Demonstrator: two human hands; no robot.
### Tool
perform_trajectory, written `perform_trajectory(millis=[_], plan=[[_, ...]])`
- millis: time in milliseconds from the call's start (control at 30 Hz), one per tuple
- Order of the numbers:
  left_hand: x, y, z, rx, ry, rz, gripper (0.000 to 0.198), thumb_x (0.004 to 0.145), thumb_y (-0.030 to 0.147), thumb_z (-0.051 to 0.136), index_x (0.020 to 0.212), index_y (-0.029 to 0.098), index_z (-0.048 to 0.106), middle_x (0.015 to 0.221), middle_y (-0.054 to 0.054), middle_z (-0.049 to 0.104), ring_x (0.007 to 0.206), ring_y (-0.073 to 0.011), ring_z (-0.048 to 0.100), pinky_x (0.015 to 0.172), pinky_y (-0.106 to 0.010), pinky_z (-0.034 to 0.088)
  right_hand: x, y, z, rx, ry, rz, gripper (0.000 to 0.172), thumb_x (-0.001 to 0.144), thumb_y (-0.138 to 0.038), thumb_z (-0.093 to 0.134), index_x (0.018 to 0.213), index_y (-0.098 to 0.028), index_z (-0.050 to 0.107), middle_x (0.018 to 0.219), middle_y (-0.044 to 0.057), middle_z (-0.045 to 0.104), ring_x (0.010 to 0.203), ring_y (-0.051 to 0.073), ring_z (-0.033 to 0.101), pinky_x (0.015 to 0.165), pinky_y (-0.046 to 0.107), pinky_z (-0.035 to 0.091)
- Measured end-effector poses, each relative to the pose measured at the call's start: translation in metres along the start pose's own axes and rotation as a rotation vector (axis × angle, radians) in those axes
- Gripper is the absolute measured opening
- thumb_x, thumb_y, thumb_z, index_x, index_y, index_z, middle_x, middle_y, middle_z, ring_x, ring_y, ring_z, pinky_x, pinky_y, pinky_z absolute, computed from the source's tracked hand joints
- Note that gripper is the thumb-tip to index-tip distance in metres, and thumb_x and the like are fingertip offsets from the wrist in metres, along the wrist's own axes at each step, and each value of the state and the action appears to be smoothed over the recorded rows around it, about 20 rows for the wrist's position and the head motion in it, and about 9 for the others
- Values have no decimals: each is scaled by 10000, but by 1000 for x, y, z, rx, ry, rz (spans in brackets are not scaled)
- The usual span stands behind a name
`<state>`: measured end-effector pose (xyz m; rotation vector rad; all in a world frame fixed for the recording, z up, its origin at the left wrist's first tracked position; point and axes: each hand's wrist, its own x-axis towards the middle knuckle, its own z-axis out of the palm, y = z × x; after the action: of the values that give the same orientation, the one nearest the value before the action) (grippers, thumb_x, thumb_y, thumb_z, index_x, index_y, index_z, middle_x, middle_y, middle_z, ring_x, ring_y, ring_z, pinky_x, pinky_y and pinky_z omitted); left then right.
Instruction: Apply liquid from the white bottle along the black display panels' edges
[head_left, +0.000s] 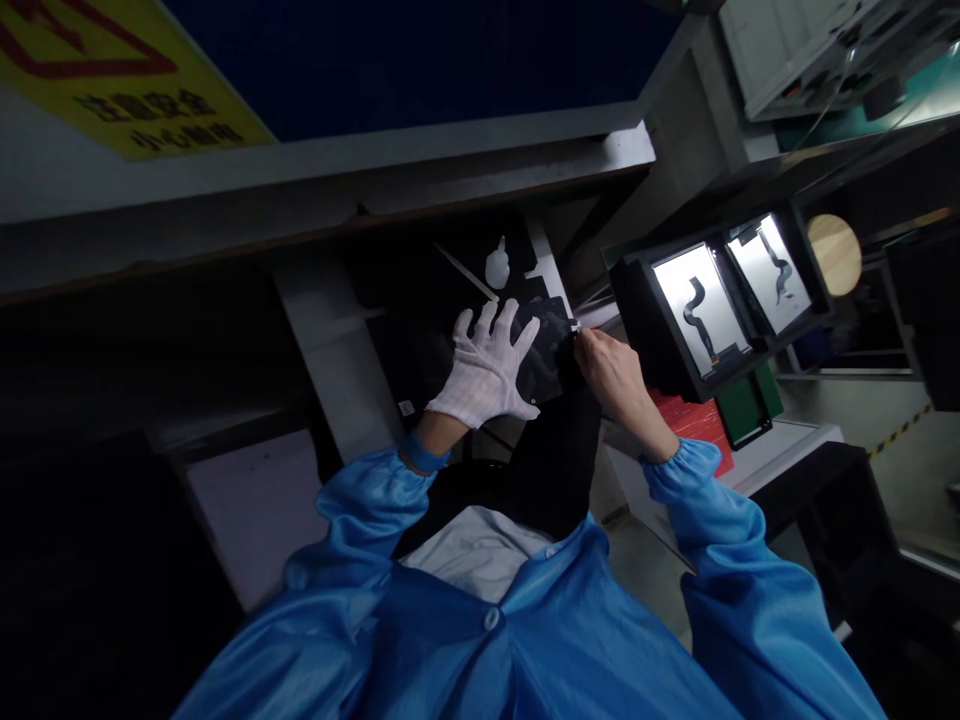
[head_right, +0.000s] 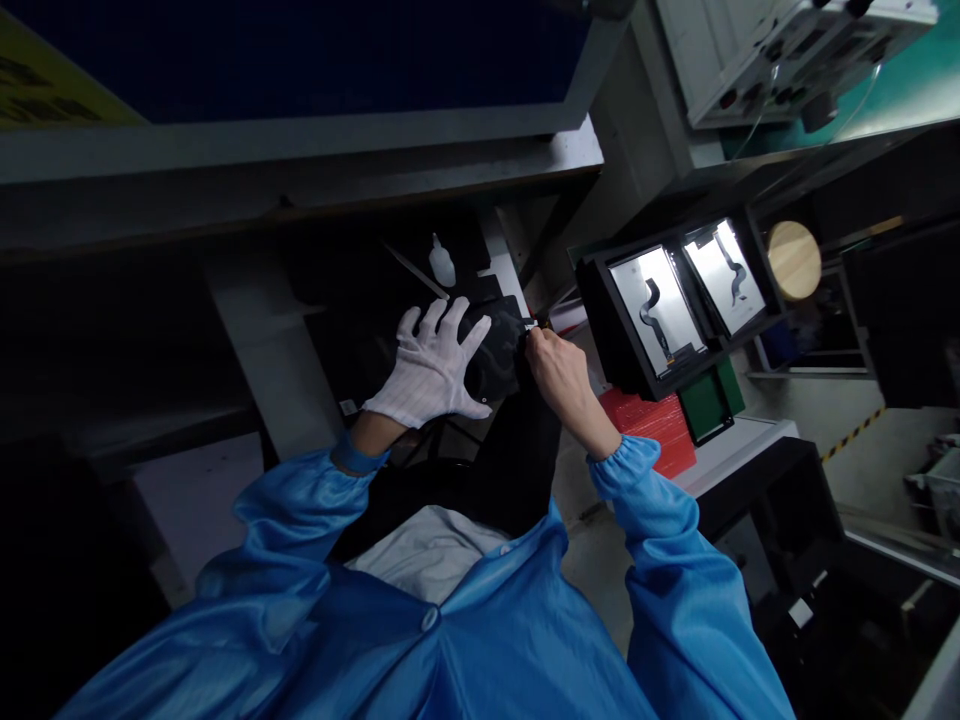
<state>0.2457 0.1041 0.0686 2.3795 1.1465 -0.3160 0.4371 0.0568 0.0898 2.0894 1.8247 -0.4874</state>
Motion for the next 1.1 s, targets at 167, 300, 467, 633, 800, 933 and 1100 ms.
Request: perform_trajectory(millis=[167,300,467,633,800,933,1100], plan=[[-1,2,-4,-1,-25,-16,1410,691,573,1039,1833,235,284,1912,-241,148,1754,-563,146,1419,-754,124,-3,-4,-5,-22,-19,21,376,1176,-209,358,1293,-163,713,1179,172,813,990,255,766,670,311,354],[-1,5,-9,12,-49,-23,1388,725,556,1026,1835,212,267,1911,-254,133,1764,-550,133,1425,-747,119,-3,-3,-4,-34,-15,34,366,1177,-226,365,1301,-177,706,1199,170,810,985,253,765,657,314,337],[-2,6,-10,23,-67,-38,1400,719,543,1033,1836,204,260,1911,-259,124,1767,-544,125,1426,-745,116,-3,0,1,-6,18,10,384,1177,-231,343,1274,-174,710,1163,166,809,959,250,757,653,316,328],[-1,3,-6,28,-28,-17,1385,720,583,1013,1834,214,276,1909,-252,148,1753,-557,155,1415,-749,137,-2,3,6,33,23,15,396,1179,-230,337,1262,-155,717,1163,175,805,943,248,749,668,316,344],[0,0,0,15,8,-3,1400,684,634,1010,1825,224,312,1901,-245,183,1742,-568,162,1408,-751,140,0,8,15,88,82,-27,375,1164,-217,347,1200,-175,718,1115,157,806,933,252,747,671,312,354],[0,-1,3,4,24,3,1396,674,642,1012,1819,224,332,1896,-247,197,1735,-579,168,1404,-760,140,0,9,19,107,98,-32,371,1161,-212,352,1200,-178,719,1113,152,808,932,246,745,669,309,353],[-1,2,-1,7,9,-7,1398,669,614,1024,1821,233,328,1900,-242,189,1739,-576,169,1409,-760,141,-1,6,16,96,67,-11,382,1168,-199,347,1242,-164,719,1158,165,807,958,246,749,683,305,361]])
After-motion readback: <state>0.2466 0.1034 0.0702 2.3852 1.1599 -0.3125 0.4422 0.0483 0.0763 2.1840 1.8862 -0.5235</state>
